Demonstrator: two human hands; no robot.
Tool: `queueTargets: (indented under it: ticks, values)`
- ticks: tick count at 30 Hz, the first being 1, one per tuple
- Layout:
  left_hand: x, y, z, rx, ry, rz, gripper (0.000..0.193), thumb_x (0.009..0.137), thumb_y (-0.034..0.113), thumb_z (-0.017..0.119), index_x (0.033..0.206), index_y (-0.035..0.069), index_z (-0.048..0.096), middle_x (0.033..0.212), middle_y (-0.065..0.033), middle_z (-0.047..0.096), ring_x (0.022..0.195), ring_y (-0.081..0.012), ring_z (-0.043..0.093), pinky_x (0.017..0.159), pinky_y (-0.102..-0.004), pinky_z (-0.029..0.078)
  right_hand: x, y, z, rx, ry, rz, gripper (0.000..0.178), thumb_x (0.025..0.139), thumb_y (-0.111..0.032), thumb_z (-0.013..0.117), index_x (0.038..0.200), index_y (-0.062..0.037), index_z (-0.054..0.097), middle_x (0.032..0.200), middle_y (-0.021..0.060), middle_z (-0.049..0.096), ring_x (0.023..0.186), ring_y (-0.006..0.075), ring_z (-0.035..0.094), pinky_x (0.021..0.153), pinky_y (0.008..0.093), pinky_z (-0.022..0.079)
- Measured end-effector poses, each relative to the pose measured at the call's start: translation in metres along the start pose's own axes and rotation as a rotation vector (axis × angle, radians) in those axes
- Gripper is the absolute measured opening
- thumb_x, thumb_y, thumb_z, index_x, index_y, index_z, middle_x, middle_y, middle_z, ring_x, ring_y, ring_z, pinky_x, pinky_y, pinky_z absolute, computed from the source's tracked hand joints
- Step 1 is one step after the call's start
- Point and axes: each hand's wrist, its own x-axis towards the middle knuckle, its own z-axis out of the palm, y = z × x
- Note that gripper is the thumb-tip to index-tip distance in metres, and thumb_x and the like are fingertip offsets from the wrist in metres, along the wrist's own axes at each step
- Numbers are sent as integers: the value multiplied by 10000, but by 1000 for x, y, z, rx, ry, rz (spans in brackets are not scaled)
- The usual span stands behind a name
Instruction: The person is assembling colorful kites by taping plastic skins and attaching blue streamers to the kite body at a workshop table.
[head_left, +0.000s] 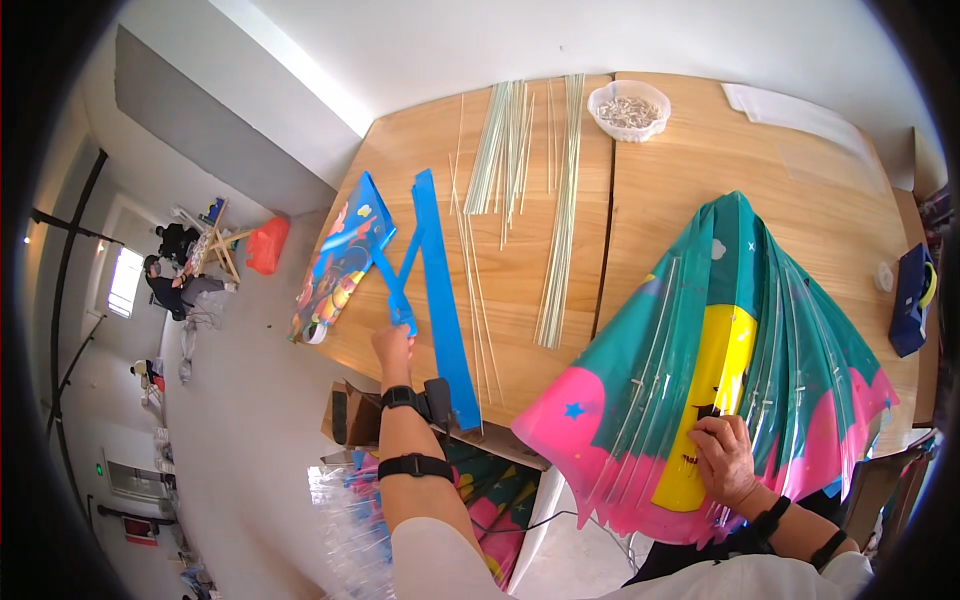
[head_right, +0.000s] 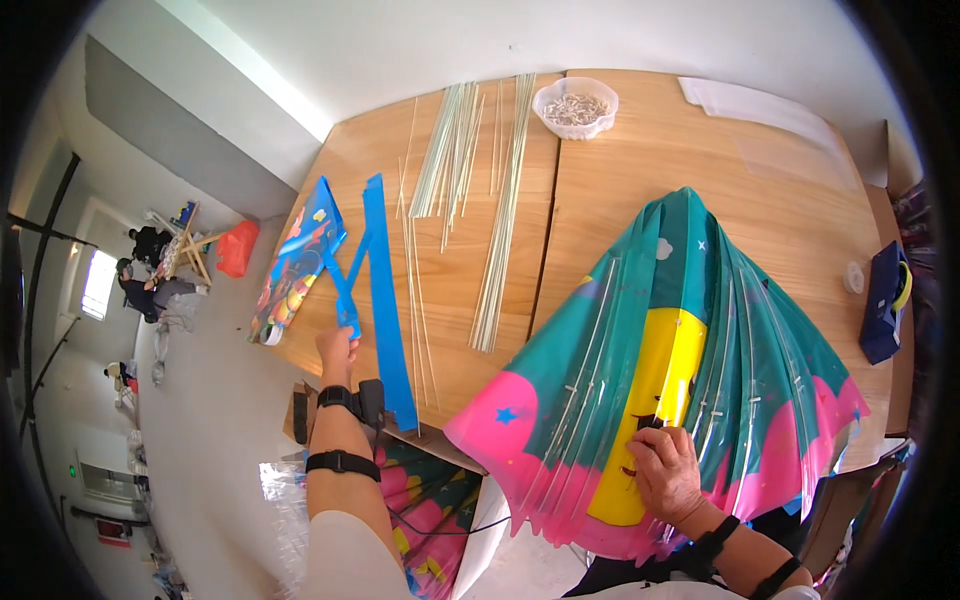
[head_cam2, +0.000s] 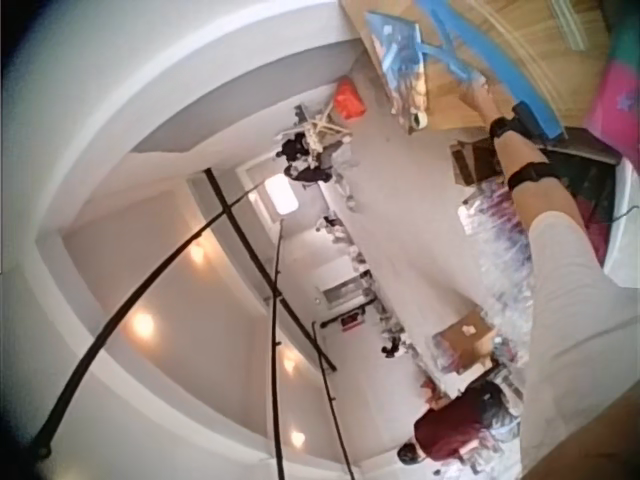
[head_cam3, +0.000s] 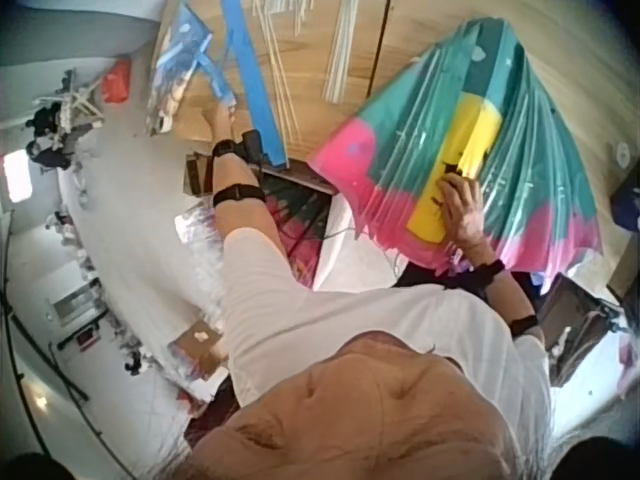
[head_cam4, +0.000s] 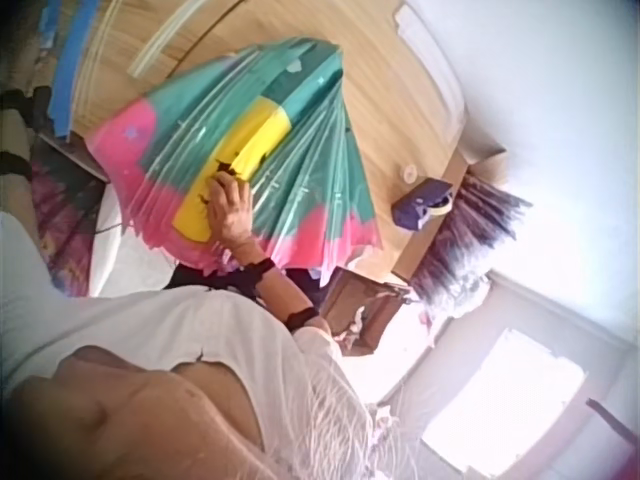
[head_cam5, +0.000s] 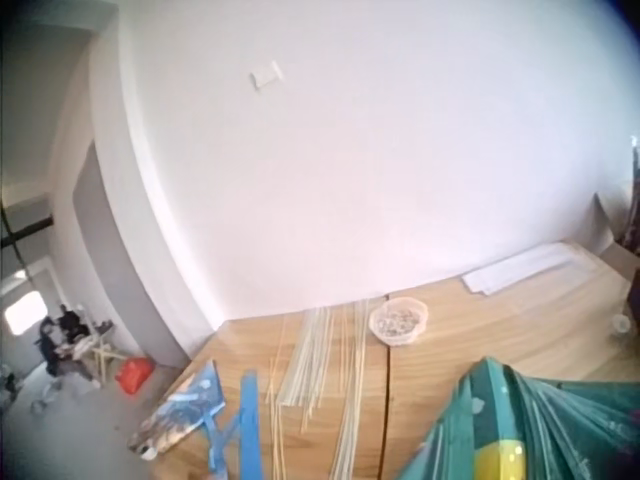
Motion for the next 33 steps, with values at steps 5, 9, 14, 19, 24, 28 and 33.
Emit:
queueTargets:
  ticks: [5, 9, 14, 19, 24, 28, 33]
  values:
    - [-7, -12, -17, 691, 135, 438, 208, 728, 145, 573, 673, -48, 627, 708, -254, 637, 690, -410, 625, 608, -525, 445, 0, 1, 1, -6, 0, -5, 362, 698, 18, 629, 1050, -57, 594, 1057, 103, 527, 937, 311, 504, 829, 427, 449]
    - [-26, -9, -29, 844, 136, 342, 197, 743, 143, 582, 731, -40, 655, 802, -249, 652, 782, -439, 613, 703, -515, 480, -1, -2, -1, -10, -6, -4, 338, 716, 6, 637, 1046, -58, 600, 1068, 101, 533, 946, 309, 505, 842, 425, 445]
    - [-47, -7, -37, 739, 155, 407, 211, 753, 161, 619, 825, -32, 666, 898, -239, 660, 863, -415, 621, 740, -498, 487, -2, -5, -2, -44, -3, -9, 315, 732, -24, 659, 1041, -62, 611, 1086, 91, 542, 970, 292, 508, 874, 428, 437]
    - [-54, -45, -40, 609, 386, 623, 284, 719, 137, 678, 961, -7, 646, 982, -210, 627, 957, -386, 577, 846, -455, 451, -7, -2, -1, -6, 24, -6, 335, 714, -40, 682, 1043, -56, 617, 1085, 81, 560, 1008, 300, 519, 893, 429, 434]
    - [-141, -97, -13, 34, 184, 564, 257, 723, 31, 685, 957, -38, 603, 992, -160, 600, 928, -319, 570, 829, -400, 455, -13, 6, 0, 56, 24, -8, 328, 745, -98, 711, 1058, -61, 620, 1097, 77, 572, 1034, 284, 529, 910, 409, 438]
    - [-284, -88, 2, 90, 144, 798, 201, 738, -48, 633, 933, -25, 590, 985, -146, 593, 941, -284, 568, 787, -373, 459, -27, 11, -18, 224, 109, 64, 316, 776, -79, 667, 1086, -43, 616, 1125, 103, 590, 1043, 305, 554, 932, 412, 441]
    - [-391, -89, 5, 111, 79, 848, 232, 741, -54, 625, 966, -15, 582, 978, -141, 590, 931, -274, 576, 767, -355, 469, -84, 18, -54, 215, 70, 97, 298, 771, -89, 664, 1062, -41, 618, 1138, 121, 595, 1054, 314, 561, 914, 416, 452]
